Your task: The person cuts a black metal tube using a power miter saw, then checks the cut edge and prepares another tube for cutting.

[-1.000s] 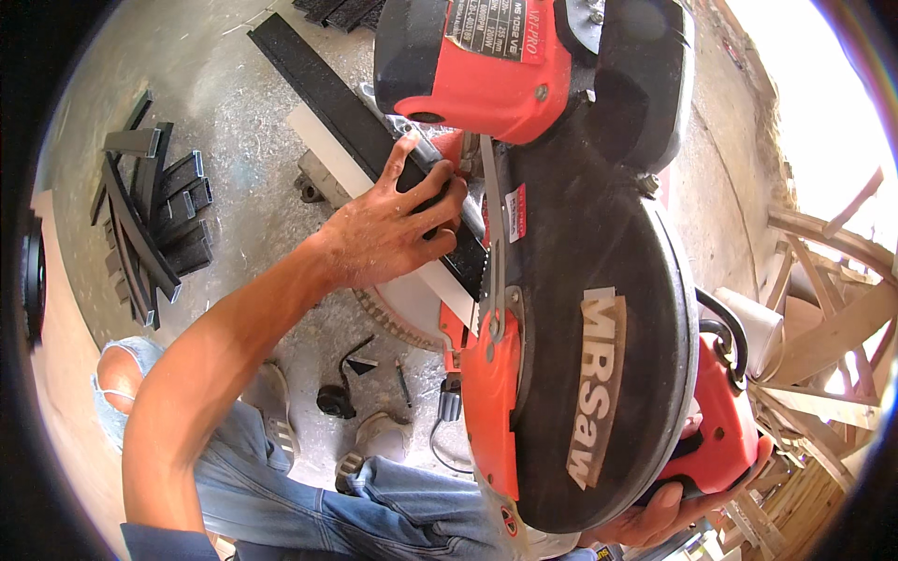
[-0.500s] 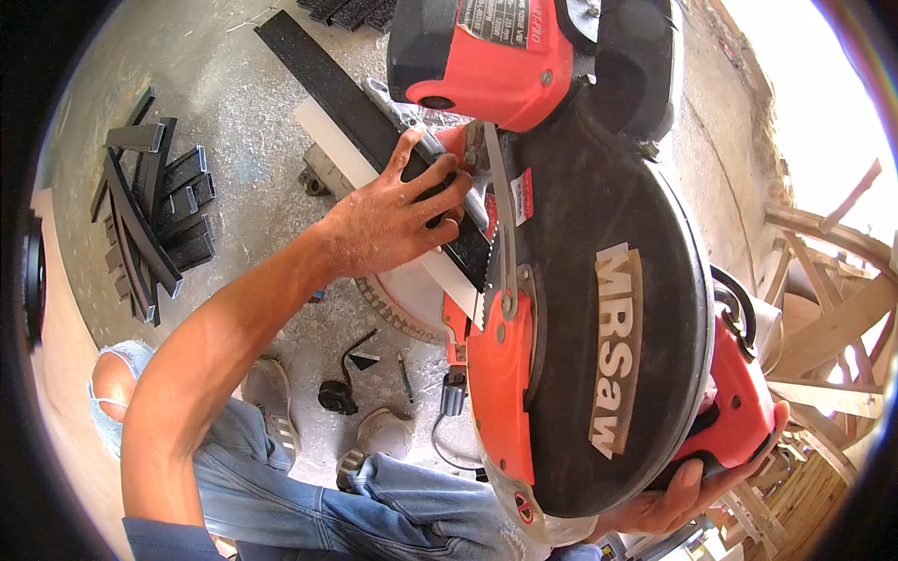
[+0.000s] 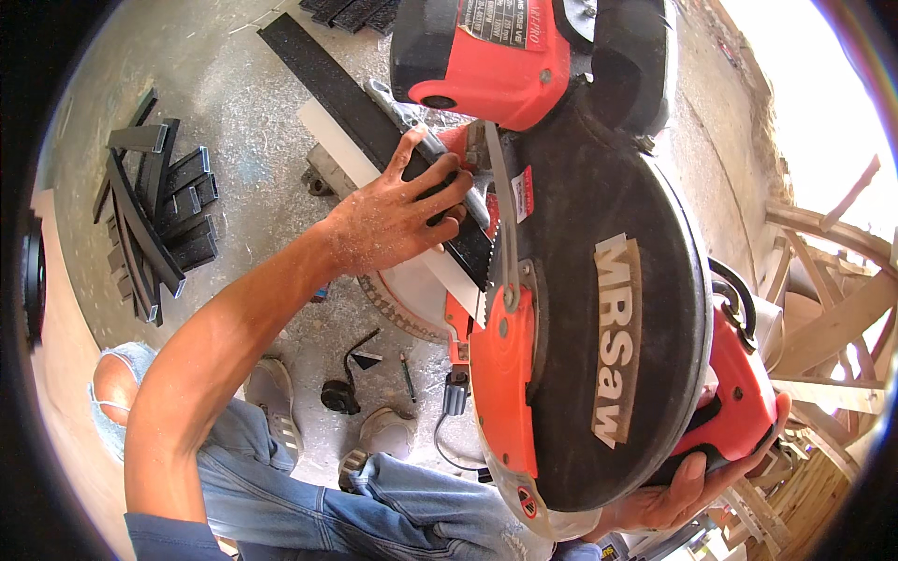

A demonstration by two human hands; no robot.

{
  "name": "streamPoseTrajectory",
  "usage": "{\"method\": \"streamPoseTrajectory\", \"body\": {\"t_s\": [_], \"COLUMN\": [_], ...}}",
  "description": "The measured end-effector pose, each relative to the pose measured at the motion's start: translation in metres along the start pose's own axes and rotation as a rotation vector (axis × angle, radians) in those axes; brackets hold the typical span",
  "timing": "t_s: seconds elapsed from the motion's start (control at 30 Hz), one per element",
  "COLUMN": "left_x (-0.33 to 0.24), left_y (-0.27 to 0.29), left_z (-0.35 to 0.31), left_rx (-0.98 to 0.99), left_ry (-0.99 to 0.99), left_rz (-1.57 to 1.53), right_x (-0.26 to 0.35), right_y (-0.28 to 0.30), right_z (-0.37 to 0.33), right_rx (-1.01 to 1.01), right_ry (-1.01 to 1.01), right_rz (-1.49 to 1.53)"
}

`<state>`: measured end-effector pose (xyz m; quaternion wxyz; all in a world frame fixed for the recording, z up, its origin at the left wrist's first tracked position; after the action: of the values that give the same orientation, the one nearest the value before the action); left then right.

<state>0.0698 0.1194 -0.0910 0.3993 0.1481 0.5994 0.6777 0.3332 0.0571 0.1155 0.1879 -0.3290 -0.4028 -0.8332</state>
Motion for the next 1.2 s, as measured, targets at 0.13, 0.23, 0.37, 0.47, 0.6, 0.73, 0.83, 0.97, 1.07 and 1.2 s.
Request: {"method": "streamPoseTrajectory", "body": {"t_s": [0.13,0.23,0.37,0.47,0.6,0.73,0.83,0.97,1.07,1.2], "left_x": [0.000,-0.002,-0.002,-0.002,-0.002,-0.003,-0.001,0.000,-0.002,-0.004], "left_y": [-0.002,-0.001,0.002,0.003,0.008,0.008,0.006,0.008,0.013,0.014], "left_z": [-0.003,0.000,0.003,0.005,0.005,0.007,0.008,0.005,0.008,0.004], "left_rx": [-0.008,-0.018,0.012,0.031,0.059,-0.010,0.074,-0.009,0.014,0.018], "left_ry": [0.016,0.033,0.039,0.049,0.053,0.041,0.043,0.043,0.032,0.041], "left_rz": [0.006,-0.025,-0.025,-0.036,-0.022,0.018,-0.017,0.026,0.020,0.034], "right_x": [-0.004,0.002,0.001,0.004,-0.006,-0.012,-0.006,-0.001,0.007,0.020], "right_y": [0.000,-0.004,-0.005,-0.008,0.001,0.006,0.002,0.016,0.023,0.013], "right_z": [-0.003,-0.004,-0.010,-0.014,-0.009,-0.007,-0.009,-0.001,0.014,0.021], "right_rx": [-0.019,-0.033,-0.036,-0.045,0.023,0.069,0.075,0.228,0.319,0.319], "right_ry": [-0.012,-0.058,-0.092,-0.100,-0.063,-0.018,0.001,0.076,0.125,-0.200], "right_rz": [0.018,0.104,0.178,0.249,0.271,0.254,0.203,0.004,-0.029,0.191]}}
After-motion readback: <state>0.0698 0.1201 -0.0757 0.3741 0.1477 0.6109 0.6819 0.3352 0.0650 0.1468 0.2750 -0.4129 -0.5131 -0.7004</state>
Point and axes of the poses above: each hand's wrist, its own z-axis towards the middle knuckle, its own y-axis out of the back of the hand, x = y × z, the point moved 3 cm from there along z, towards the middle knuckle, and after that the axes turned 6 degrees about -z, right-handed, at the moved point
